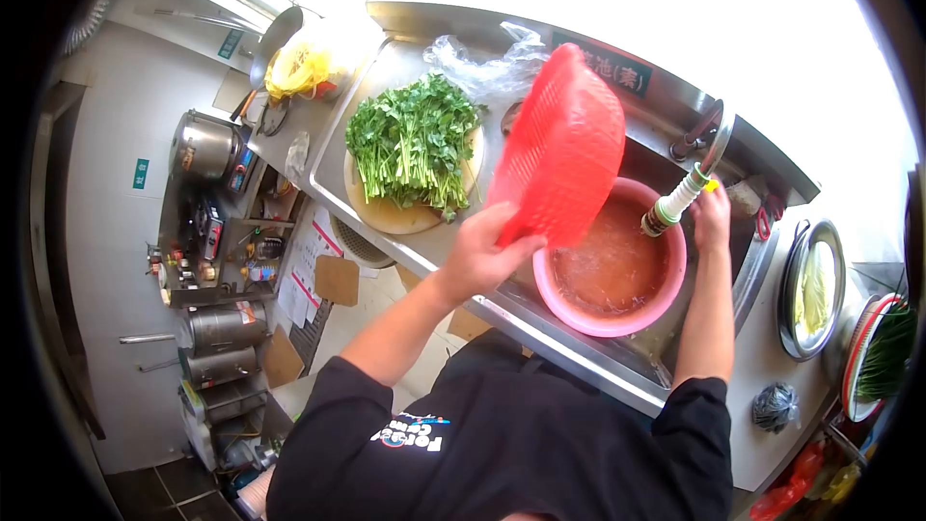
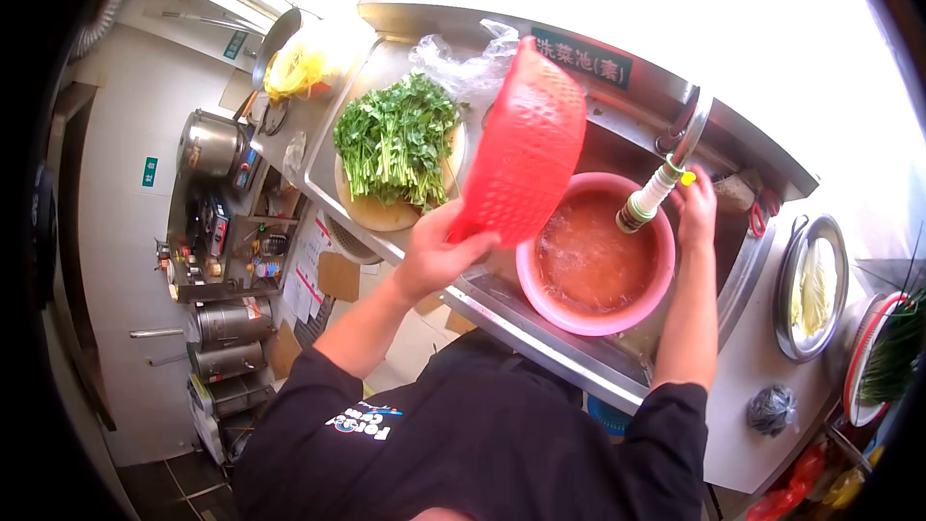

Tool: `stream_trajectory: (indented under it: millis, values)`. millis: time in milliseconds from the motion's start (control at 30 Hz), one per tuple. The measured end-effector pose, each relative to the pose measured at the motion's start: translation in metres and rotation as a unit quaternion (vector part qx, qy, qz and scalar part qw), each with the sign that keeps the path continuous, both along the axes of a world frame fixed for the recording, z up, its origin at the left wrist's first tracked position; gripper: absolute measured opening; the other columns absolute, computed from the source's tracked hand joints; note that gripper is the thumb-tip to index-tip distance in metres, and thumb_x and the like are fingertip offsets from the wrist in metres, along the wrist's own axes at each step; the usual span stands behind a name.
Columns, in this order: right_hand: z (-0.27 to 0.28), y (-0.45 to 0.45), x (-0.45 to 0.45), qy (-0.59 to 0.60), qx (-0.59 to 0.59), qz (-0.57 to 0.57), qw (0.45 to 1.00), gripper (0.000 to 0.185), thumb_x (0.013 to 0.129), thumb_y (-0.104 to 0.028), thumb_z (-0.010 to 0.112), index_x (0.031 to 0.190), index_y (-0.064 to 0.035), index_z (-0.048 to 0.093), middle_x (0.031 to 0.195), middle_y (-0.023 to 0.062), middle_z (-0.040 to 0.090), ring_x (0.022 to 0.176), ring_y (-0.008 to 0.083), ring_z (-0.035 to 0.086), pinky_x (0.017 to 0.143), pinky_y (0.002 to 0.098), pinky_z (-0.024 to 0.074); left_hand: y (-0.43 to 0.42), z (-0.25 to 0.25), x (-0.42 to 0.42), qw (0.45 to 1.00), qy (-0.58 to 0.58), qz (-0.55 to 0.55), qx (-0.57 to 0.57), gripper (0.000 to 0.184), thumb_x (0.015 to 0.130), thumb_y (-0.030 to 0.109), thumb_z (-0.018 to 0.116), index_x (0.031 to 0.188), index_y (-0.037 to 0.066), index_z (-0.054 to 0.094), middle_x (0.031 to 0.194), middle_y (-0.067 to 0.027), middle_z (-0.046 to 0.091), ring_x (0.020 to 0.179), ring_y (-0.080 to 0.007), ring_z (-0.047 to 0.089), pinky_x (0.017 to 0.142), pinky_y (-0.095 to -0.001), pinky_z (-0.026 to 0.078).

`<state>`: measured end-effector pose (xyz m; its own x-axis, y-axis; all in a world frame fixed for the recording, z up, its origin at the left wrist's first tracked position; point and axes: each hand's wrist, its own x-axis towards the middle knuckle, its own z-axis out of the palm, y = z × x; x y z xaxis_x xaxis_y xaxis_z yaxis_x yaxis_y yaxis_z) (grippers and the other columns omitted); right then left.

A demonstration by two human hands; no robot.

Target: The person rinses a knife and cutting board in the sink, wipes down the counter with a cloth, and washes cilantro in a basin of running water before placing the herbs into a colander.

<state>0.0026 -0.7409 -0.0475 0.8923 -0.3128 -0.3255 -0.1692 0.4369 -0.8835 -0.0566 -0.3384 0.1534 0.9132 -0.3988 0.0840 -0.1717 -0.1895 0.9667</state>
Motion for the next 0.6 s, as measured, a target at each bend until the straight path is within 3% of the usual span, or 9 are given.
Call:
stream_trajectory:
  millis: [67,133,167,233,300,433,533,567,600]
  values:
    - [-0.022,0.015,-0.033,0.024,0.012,-0.023,0.999,0.038,0.100,-0.014,0.050,0.135,0.0000,0.047,0.126,0.0118,0.059,0.104,0.0210,0.064,0.083,0.0319,0.0538,-0.009,-0.007,0.032,0.945,-0.284,-0.050,0.152,0.026,0.080,0.001,0.070,0.105,0.003,0.064,0.084,-0.0099,0.064,0.069,-0.0252,0.061,0.063,-0.0366,0.049]
    - [-0.032,0.031,-0.062,0.048,0.022,-0.032,0.998,0.034,0.100,-0.012,0.049,0.132,0.0003,0.049,0.121,0.0111,0.062,0.100,0.0184,0.065,0.077,0.0287,0.0544,-0.012,-0.047,0.051,0.905,-0.352,-0.059,0.232,0.021,0.075,0.004,0.067,0.096,0.006,0.065,0.080,-0.0133,0.061,0.070,-0.0310,0.061,0.063,-0.0392,0.050]
    - [-0.034,0.037,-0.076,0.064,0.027,-0.028,0.997,0.033,0.100,-0.012,0.048,0.131,0.0003,0.050,0.119,0.0108,0.063,0.098,0.0173,0.065,0.076,0.0276,0.0545,-0.010,-0.066,0.060,0.905,-0.351,-0.062,0.232,0.021,0.075,0.004,0.067,0.096,0.006,0.065,0.080,-0.0133,0.061,0.070,-0.0310,0.061,0.063,-0.0392,0.050]
    - [-0.035,0.050,-0.095,0.081,0.022,-0.018,0.996,0.031,0.100,-0.012,0.049,0.129,0.0001,0.052,0.115,0.0100,0.064,0.094,0.0156,0.066,0.074,0.0269,0.0544,-0.007,-0.098,0.080,0.846,-0.372,-0.044,0.379,0.014,0.075,0.008,0.061,0.089,0.007,0.063,0.077,-0.0107,0.061,0.071,-0.0296,0.062,0.064,-0.0414,0.051]
    - [-0.033,0.061,-0.112,0.125,0.010,-0.017,0.992,0.026,0.100,-0.012,0.050,0.123,-0.0039,0.057,0.110,0.0066,0.066,0.088,0.0135,0.067,0.072,0.0257,0.0539,-0.001,-0.117,0.104,0.819,-0.397,-0.017,0.413,0.009,0.077,0.010,0.059,0.086,0.010,0.062,0.074,-0.0080,0.060,0.069,-0.0283,0.062,0.063,-0.0406,0.051]
    - [-0.042,0.064,-0.128,0.155,-0.034,0.012,0.987,0.024,0.099,-0.010,0.050,0.121,-0.0036,0.058,0.109,0.0063,0.065,0.083,0.0120,0.065,0.068,0.0230,0.0524,0.011,-0.118,0.152,0.805,-0.384,0.011,0.452,0.004,0.080,0.014,0.058,0.077,0.012,0.060,0.072,-0.0079,0.062,0.071,-0.0296,0.063,0.063,-0.0441,0.051]
    - [-0.047,0.056,-0.108,0.092,-0.134,-0.034,0.986,0.031,0.093,-0.006,0.054,0.124,-0.0029,0.057,0.107,0.0056,0.060,0.078,0.0089,0.059,0.063,0.0211,0.0487,0.031,-0.123,0.171,0.782,-0.378,0.028,0.494,0.004,0.080,0.015,0.057,0.077,0.014,0.059,0.073,-0.0073,0.064,0.070,-0.0287,0.064,0.066,-0.0437,0.051]
    - [-0.044,0.046,-0.093,0.111,-0.205,-0.043,0.971,0.038,0.092,-0.007,0.055,0.130,-0.0004,0.052,0.113,0.0086,0.059,0.090,0.0140,0.060,0.074,0.0268,0.0515,0.037,-0.122,0.173,0.776,-0.369,0.021,0.511,0.003,0.078,0.015,0.057,0.076,0.014,0.059,0.073,-0.0071,0.064,0.071,-0.0292,0.064,0.070,-0.0451,0.051]
    - [-0.068,0.033,-0.073,0.027,-0.387,-0.070,0.919,0.045,0.092,-0.007,0.054,0.135,0.0013,0.047,0.125,0.0146,0.054,0.107,0.0216,0.057,0.092,0.0345,0.0484,0.041,-0.120,0.174,0.769,-0.359,0.015,0.529,0.003,0.077,0.014,0.057,0.076,0.014,0.060,0.072,-0.0068,0.064,0.072,-0.0297,0.064,0.074,-0.0464,0.051]
